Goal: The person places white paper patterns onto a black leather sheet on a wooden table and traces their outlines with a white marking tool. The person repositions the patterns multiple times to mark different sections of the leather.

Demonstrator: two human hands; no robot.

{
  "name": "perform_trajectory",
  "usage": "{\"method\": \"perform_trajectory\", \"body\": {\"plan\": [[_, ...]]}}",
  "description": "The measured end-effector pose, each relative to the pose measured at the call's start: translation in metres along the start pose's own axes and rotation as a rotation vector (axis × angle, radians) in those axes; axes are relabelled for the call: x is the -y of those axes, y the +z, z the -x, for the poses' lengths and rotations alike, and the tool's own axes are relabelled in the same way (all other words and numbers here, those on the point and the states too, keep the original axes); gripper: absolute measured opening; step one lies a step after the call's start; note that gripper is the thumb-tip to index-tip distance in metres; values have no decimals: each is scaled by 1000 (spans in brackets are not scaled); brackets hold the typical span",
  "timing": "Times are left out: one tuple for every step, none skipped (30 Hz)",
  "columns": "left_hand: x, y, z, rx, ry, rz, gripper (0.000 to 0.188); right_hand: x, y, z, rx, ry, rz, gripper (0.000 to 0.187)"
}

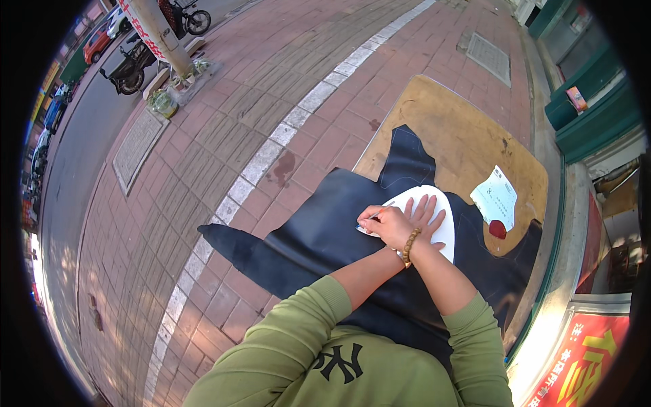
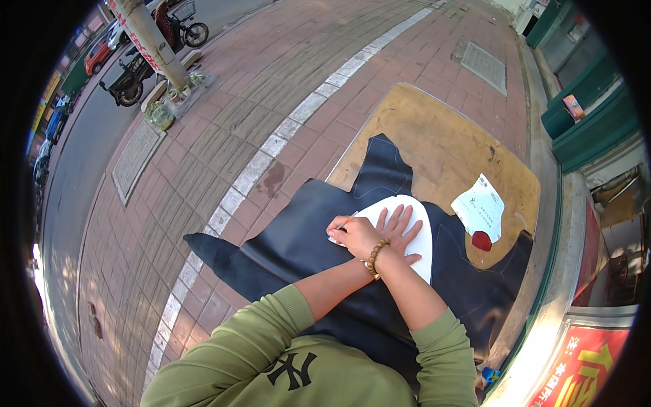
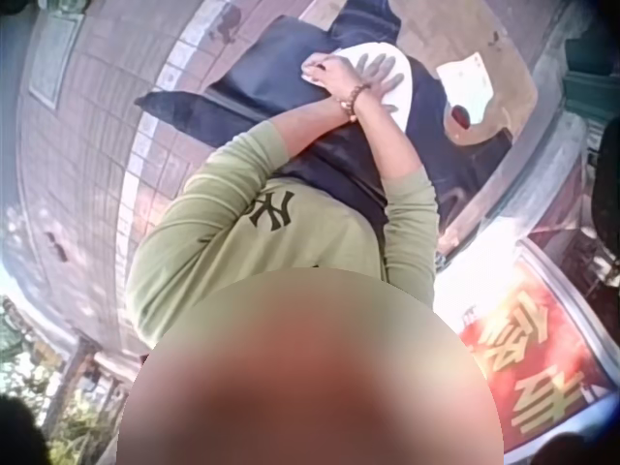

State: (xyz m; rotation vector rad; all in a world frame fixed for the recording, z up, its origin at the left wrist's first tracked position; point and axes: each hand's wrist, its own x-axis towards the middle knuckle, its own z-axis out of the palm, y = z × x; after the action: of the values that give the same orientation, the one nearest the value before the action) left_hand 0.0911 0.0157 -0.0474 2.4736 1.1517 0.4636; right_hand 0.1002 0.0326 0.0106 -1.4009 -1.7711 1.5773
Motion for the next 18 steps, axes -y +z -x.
{"method": "perform_trajectory", "body": {"plan": [[-1, -1, 0, -14, 4, -6, 90, 0, 0, 0, -4, 2, 25, 18], [-1, -3, 0, -9, 3, -17, 90, 0, 0, 0, -11, -52, 66, 18], [-1, -4, 0, 11, 0, -27, 90, 0, 1, -1, -24, -107, 128, 19], [-1, -5, 0, 9, 3, -25, 89, 1, 0, -2, -40, -158, 199, 19], [-1, -6, 0, 21, 3, -23, 89, 1, -1, -3, -48, -166, 232, 19], [-1, -7, -1, 24, 4, -22, 88, 2, -3, -4, -57, -169, 272, 18], [-1, -7, 0, 31, 0, -12, 86, 2, -5, -5, -67, -162, 307, 18], [-1, -7, 0, 29, -1, -3, 84, 2, -8, -6, -90, -173, 346, 18], [-1, -7, 1, 27, -4, 6, 82, 2, -13, -7, -113, -175, 380, 17], [-2, -6, 1, 13, -5, -1, 81, 1, -18, -8, -138, -167, 411, 17], [-3, -6, 1, -2, -6, -7, 79, 0, -24, -9, -150, -158, 433, 16], [-4, -6, 1, -17, -7, -14, 78, -2, -31, -11, -163, -140, 451, 16], [-5, -7, 1, -32, -10, -21, 76, -3, -38, -12, -176, -122, 470, 15], [-5, -8, 1, -47, -13, -29, 75, -5, -44, -15, -218, -124, 471, 14], [-6, -11, 1, 11, -34, -44, 74, -7, -52, -16, -236, -115, 483, 14], [-6, -14, 1, 38, -31, -51, 71, -10, -60, -19, -271, -149, 540, 15], [-7, -18, 0, 90, -33, -61, 71, -12, -68, -20, -301, -156, 580, 15], [-8, -21, 0, 209, -46, -105, 71, -14, -75, -20, -315, -146, 581, 15]]}}
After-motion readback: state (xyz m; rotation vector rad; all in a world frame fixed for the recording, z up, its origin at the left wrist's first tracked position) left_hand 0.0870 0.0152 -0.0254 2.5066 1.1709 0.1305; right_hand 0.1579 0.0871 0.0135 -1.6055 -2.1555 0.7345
